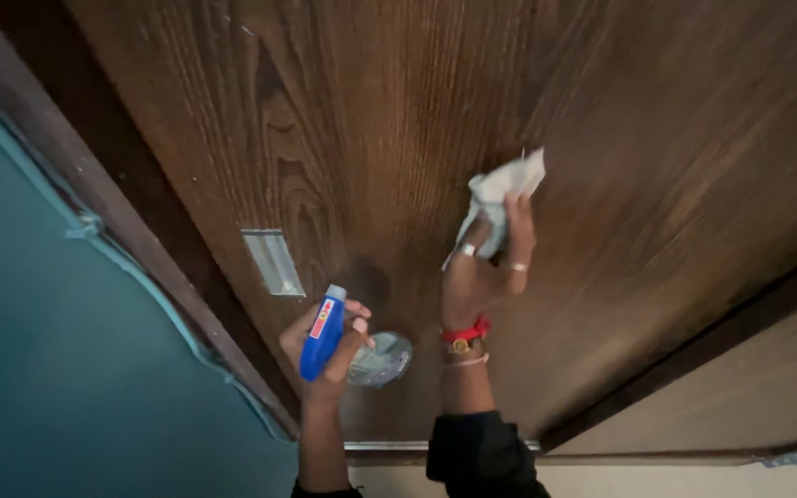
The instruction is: The person cleans a wooden door by spraying it with liquid and wiping the surface with a cloth.
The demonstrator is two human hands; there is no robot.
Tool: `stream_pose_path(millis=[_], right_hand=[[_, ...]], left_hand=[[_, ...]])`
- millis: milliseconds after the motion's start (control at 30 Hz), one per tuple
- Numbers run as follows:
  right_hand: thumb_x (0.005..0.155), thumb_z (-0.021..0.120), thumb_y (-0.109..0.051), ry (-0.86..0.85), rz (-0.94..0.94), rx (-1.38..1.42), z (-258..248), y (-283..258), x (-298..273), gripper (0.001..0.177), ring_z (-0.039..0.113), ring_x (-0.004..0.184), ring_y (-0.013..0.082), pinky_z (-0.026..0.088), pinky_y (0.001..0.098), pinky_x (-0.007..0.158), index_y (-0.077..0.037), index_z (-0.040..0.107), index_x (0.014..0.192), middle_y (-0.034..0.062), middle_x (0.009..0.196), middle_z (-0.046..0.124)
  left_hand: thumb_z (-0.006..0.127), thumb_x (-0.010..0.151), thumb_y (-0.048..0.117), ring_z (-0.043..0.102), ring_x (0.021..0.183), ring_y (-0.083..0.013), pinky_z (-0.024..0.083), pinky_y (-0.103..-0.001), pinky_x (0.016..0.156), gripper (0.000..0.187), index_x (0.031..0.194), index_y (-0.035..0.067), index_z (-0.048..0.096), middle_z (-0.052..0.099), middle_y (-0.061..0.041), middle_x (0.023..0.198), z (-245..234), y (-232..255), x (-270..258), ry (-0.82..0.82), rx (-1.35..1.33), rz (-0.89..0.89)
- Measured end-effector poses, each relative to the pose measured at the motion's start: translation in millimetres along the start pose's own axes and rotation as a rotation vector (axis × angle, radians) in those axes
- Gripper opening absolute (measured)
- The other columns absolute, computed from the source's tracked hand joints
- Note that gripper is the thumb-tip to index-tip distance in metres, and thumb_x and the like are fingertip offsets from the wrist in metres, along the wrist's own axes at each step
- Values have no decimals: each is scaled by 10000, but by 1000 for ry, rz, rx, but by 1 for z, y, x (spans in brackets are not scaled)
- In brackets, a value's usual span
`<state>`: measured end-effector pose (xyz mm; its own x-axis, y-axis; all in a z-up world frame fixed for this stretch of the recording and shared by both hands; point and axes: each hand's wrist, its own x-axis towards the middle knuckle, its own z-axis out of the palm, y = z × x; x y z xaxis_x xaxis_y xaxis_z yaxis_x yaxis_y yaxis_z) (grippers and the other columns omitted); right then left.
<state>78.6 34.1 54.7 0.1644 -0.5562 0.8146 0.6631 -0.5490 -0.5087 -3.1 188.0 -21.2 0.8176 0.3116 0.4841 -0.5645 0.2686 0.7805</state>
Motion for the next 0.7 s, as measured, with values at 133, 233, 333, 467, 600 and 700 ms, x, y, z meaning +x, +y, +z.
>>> stream_pose_path(millis=[133, 233, 333, 467, 600, 700], right_hand=[[956, 663, 70, -65, -63, 154, 16, -9, 8, 357, 629, 1274, 292, 516, 400, 1122, -15, 631, 1301, 130, 1352, 655], [881, 690, 79, -300, -187, 80, 12, -12, -14, 384, 682, 1195, 286, 524, 401, 1044, -43, 696, 1245, 120, 1268, 711], [913, 737, 56, -365, -146, 94, -11, -6, -31, 354, 707, 1183, 284, 554, 381, 1009, -59, 697, 1245, 142, 1289, 710], [914, 735, 53, -162, -141, 50, -30, 22, -20, 342, 709, 1148, 308, 565, 406, 1003, -48, 689, 1238, 136, 1244, 712], [929, 721, 55, 18, -97, -57, -53, 54, 24, 294, 679, 1158, 304, 574, 417, 1000, -10, 649, 1206, 138, 1231, 669], [875, 730, 54, 57, -117, -201, -70, 71, 44, 293, 609, 1188, 303, 536, 431, 1026, -24, 645, 1143, 134, 1227, 606]], left_hand=[[736, 835, -21, 702, 743, -172, 605, -299, 606, 218, 1038, -93, 699, 728, -173, 932, 0, -1, 1, 11, 28, -3], [732, 851, -24, 699, 775, -168, 606, -294, 620, 210, 1048, -89, 698, 726, -166, 940, 2, 0, -3, 31, -3, -19], [737, 849, -28, 701, 772, -167, 604, -290, 624, 211, 1049, -84, 703, 729, -161, 933, 10, -2, -4, 61, 0, -46], [749, 827, -25, 713, 733, -164, 606, -291, 589, 192, 1011, -71, 715, 738, -148, 886, 36, -5, -7, 174, 126, -88], [758, 837, -2, 705, 706, -142, 589, -272, 580, 189, 1018, -48, 730, 741, -123, 866, 69, -3, -5, 99, 152, -9], [740, 854, 21, 690, 713, -118, 582, -258, 578, 159, 1001, -37, 720, 725, -108, 864, 93, 7, -10, 27, 110, -68]])
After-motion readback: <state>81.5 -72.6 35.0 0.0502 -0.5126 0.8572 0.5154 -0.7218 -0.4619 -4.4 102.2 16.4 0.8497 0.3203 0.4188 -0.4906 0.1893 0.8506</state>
